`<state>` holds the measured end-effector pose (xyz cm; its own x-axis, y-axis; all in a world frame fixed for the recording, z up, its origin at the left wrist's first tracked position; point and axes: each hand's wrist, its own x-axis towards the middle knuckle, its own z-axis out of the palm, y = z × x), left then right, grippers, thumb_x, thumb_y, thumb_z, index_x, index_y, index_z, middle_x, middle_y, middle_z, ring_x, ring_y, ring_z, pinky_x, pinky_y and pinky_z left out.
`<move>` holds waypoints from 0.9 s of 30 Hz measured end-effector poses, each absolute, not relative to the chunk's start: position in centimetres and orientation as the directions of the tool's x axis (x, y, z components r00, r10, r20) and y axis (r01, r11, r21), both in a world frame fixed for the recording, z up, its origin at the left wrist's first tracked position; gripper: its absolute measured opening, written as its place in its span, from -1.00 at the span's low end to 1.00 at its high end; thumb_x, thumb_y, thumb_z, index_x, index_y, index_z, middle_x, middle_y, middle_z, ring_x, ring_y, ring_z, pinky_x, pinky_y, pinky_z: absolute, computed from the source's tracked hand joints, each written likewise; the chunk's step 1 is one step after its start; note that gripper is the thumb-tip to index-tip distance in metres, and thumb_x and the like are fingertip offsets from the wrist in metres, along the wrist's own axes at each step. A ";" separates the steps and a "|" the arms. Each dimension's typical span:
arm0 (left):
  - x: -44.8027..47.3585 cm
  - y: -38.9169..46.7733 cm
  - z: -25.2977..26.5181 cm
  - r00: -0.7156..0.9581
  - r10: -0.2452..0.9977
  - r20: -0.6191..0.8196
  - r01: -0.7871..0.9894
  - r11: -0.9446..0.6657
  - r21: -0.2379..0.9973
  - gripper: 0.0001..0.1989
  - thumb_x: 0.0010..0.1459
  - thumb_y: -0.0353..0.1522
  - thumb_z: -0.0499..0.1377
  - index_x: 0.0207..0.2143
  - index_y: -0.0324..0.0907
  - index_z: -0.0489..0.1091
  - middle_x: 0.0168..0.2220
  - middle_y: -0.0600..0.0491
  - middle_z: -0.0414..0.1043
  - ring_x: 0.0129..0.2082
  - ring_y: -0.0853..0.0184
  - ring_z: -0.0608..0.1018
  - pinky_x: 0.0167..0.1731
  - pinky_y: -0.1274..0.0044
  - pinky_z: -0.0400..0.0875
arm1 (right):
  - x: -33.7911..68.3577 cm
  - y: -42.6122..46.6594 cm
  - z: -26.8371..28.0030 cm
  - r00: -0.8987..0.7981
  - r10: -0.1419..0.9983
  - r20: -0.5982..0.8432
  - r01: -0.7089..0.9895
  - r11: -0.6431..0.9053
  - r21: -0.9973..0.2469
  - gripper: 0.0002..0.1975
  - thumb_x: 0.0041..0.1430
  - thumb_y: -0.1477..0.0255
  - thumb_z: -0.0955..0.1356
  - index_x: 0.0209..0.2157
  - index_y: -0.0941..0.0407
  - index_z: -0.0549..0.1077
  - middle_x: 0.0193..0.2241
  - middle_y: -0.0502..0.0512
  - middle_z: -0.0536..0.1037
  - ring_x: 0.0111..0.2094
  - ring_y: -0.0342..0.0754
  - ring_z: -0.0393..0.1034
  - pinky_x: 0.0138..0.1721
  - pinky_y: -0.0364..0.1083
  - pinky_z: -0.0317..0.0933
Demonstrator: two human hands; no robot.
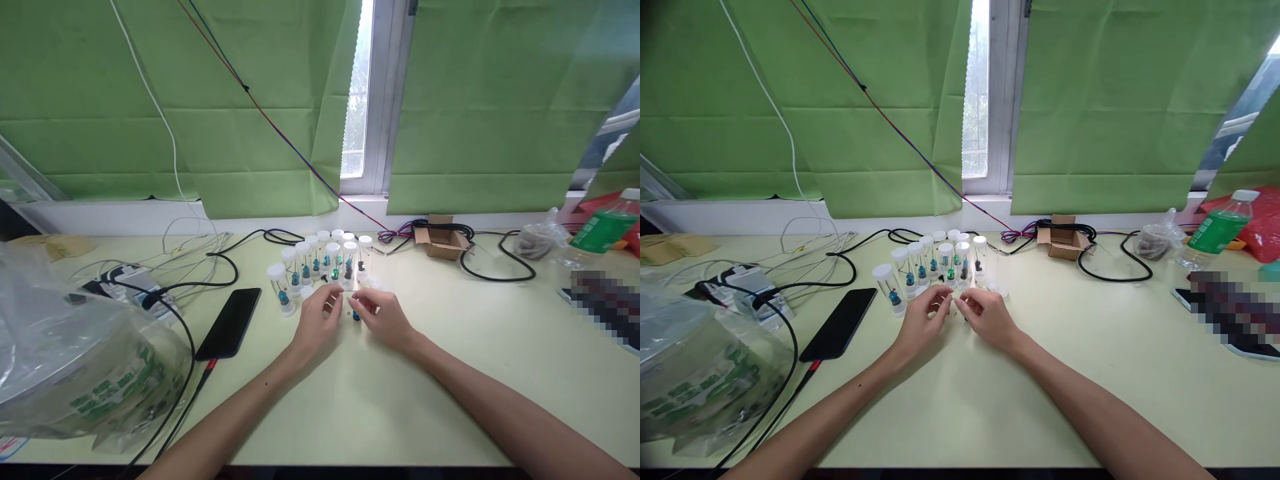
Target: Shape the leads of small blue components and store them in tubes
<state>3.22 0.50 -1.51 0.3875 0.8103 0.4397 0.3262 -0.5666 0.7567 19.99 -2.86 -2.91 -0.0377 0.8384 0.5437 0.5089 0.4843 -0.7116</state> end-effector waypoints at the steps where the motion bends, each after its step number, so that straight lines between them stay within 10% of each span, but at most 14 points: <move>1: 3.3 0.5 -1.3 0.392 0.807 0.442 0.328 -0.571 0.752 -0.82 0.26 -0.30 0.05 -0.17 -0.15 0.39 -0.24 0.00 0.48 -0.31 0.33 0.52 -0.32 0.52 0.43 | 20.0 -2.8 -2.9 -0.043 0.833 0.552 0.523 0.489 -0.698 -0.74 0.28 0.29 0.27 -0.43 0.12 0.42 -0.62 -0.03 0.36 -0.58 -0.16 0.19 -0.49 -0.15 0.14; 17: 8.8 4.9 6.9 0.575 0.672 0.467 0.463 -0.738 0.491 -0.67 0.21 -0.39 0.04 -0.03 -0.14 0.47 -0.56 0.14 0.38 -0.63 0.39 0.36 -0.46 0.55 0.29 | 20.6 -2.2 -3.4 0.058 0.830 0.555 0.473 0.467 -0.747 -0.69 0.29 0.26 0.24 -0.51 0.09 0.27 -0.66 -0.09 0.24 -0.62 -0.18 0.05 -0.53 -0.16 0.05; 27: 12.9 6.8 7.6 0.658 0.669 0.345 0.567 -0.742 0.358 -0.74 0.16 -0.52 0.11 -0.15 -0.20 0.53 -0.51 0.03 0.41 -0.41 0.23 0.50 -0.33 0.49 0.35 | 20.6 -2.1 -3.7 0.057 0.823 0.565 0.483 0.473 -0.737 -0.73 0.27 0.33 0.24 -0.51 0.09 0.27 -0.66 -0.10 0.23 -0.61 -0.18 0.04 -0.52 -0.16 0.04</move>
<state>12.85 6.76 7.65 0.6582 0.6690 0.3454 0.5667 -0.7422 0.3578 20.64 -2.10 -3.73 0.0566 0.8232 0.5650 0.4832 0.4726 -0.7370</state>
